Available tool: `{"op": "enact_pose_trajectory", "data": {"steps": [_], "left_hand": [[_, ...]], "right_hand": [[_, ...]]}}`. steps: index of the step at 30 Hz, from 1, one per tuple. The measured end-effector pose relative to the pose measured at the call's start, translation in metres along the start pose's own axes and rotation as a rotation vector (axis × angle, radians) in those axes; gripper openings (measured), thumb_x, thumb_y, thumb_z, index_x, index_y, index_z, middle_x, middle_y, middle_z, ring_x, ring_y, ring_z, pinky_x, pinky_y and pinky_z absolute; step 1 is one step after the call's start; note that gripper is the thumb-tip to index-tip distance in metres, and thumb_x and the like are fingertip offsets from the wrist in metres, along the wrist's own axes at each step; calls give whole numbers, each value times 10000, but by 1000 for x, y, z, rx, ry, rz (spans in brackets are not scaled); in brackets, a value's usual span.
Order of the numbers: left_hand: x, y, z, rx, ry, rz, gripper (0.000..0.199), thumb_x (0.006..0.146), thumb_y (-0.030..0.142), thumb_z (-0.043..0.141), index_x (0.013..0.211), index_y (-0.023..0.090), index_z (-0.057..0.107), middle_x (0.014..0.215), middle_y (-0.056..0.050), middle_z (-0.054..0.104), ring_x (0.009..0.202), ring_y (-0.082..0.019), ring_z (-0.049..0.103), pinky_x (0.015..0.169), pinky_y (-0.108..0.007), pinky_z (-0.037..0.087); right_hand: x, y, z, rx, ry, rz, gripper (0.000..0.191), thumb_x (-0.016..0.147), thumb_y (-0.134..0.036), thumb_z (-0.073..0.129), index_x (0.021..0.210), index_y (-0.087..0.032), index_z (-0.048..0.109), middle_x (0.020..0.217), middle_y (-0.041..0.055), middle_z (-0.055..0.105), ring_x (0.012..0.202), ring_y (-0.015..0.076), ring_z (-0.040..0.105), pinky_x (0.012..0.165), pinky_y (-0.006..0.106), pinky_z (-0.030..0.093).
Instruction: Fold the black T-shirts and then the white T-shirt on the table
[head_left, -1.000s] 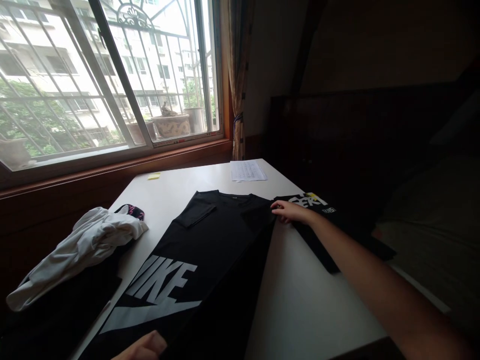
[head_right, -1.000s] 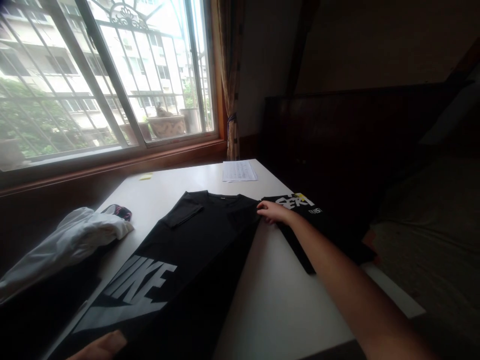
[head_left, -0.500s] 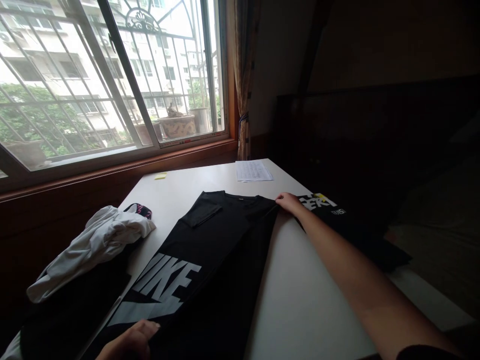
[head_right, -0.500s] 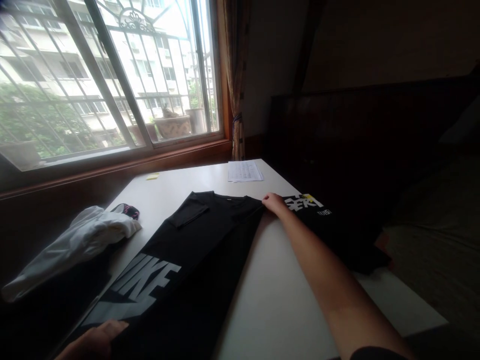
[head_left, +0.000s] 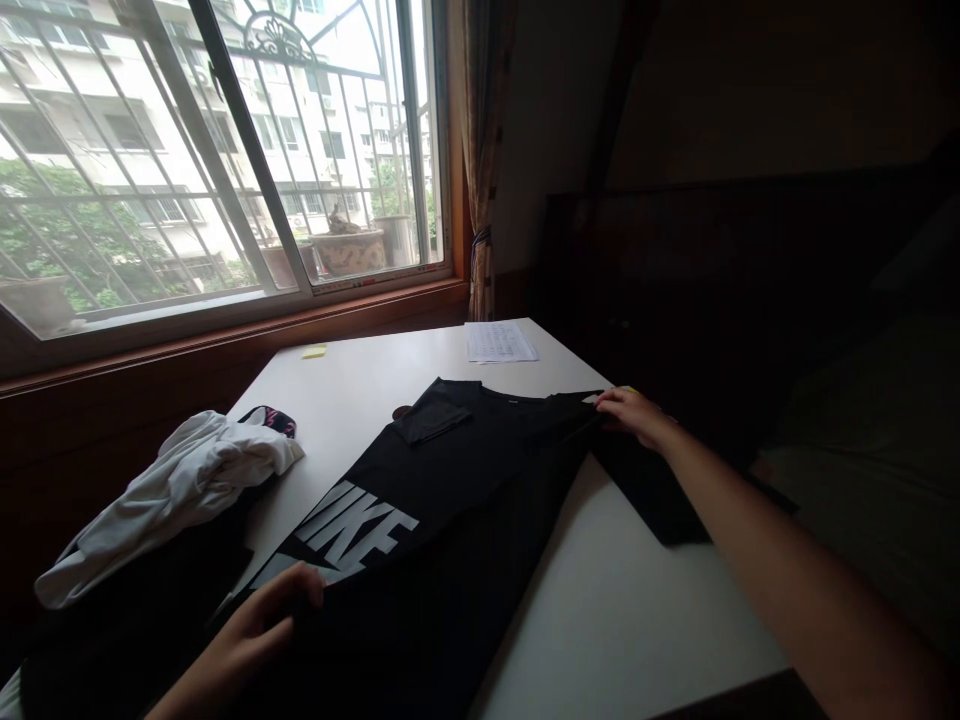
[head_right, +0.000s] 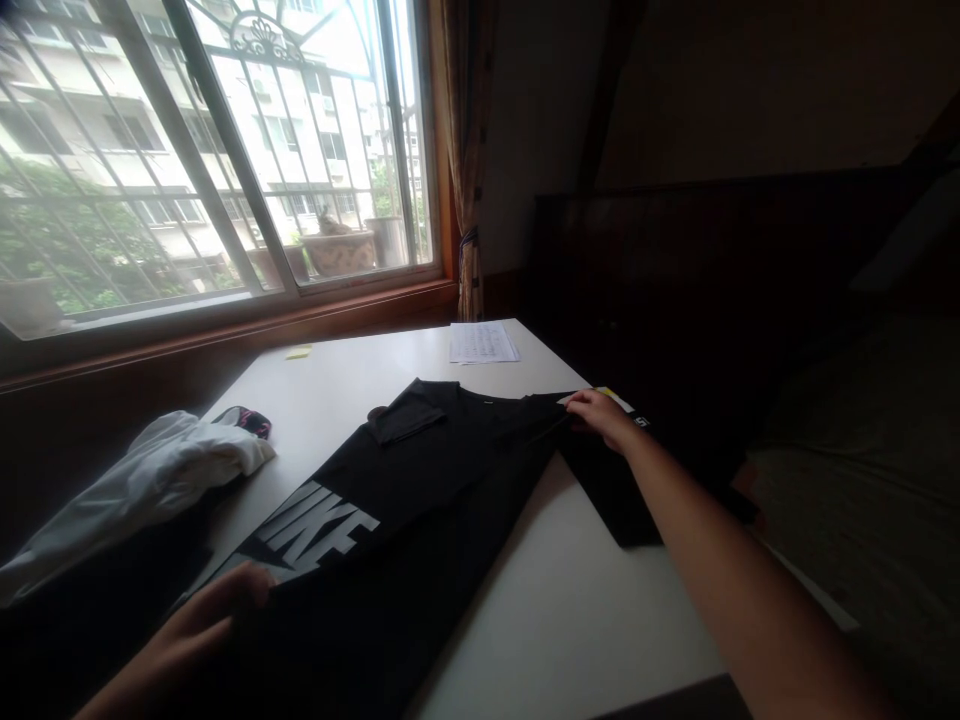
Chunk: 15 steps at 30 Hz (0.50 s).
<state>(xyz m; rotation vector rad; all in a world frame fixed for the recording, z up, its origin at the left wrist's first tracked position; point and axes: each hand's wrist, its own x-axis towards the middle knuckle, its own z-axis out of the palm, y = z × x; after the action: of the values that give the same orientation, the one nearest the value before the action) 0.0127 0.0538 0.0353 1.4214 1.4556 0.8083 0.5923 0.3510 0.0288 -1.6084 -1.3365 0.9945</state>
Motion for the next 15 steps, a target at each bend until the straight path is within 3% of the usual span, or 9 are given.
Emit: {"op": "enact_pose_trajectory", "data": {"steps": [3, 8, 11, 15], "left_hand": [[21, 6, -8, 15, 4, 64, 576, 741, 751, 683, 908, 203, 735, 994, -67, 712, 980, -297, 647, 874, -382, 567], [38, 8, -17, 2, 127, 113, 539, 692, 712, 754, 942, 235, 766, 1050, -76, 751, 1053, -334, 668, 946, -404, 559], [24, 16, -13, -4, 181, 134, 530, 623, 684, 806, 940, 260, 783, 1043, -65, 776, 1057, -362, 685, 957, -421, 573], [-19, 28, -4, -11, 224, 143, 421, 635, 629, 796, 916, 316, 794, 1035, -33, 794, 1027, -399, 705, 880, -469, 620]], "right_hand": [[-18, 12, -22, 66, 36, -12, 86, 790, -221, 648, 871, -192, 643, 990, 119, 670, 921, 239, 670, 705, 324, 609], [-56, 42, -64, 79, 70, -25, 182, 757, -332, 714, 908, -231, 717, 1056, 95, 694, 991, 274, 671, 746, 333, 602], [-81, 64, -88, 21, 55, -19, 257, 736, -404, 734, 945, -256, 763, 1108, 74, 730, 1056, 310, 673, 809, 340, 593], [-112, 82, -109, -59, -10, -27, 294, 738, -458, 698, 965, -297, 791, 1130, 79, 754, 1103, 360, 675, 891, 389, 576]]}}
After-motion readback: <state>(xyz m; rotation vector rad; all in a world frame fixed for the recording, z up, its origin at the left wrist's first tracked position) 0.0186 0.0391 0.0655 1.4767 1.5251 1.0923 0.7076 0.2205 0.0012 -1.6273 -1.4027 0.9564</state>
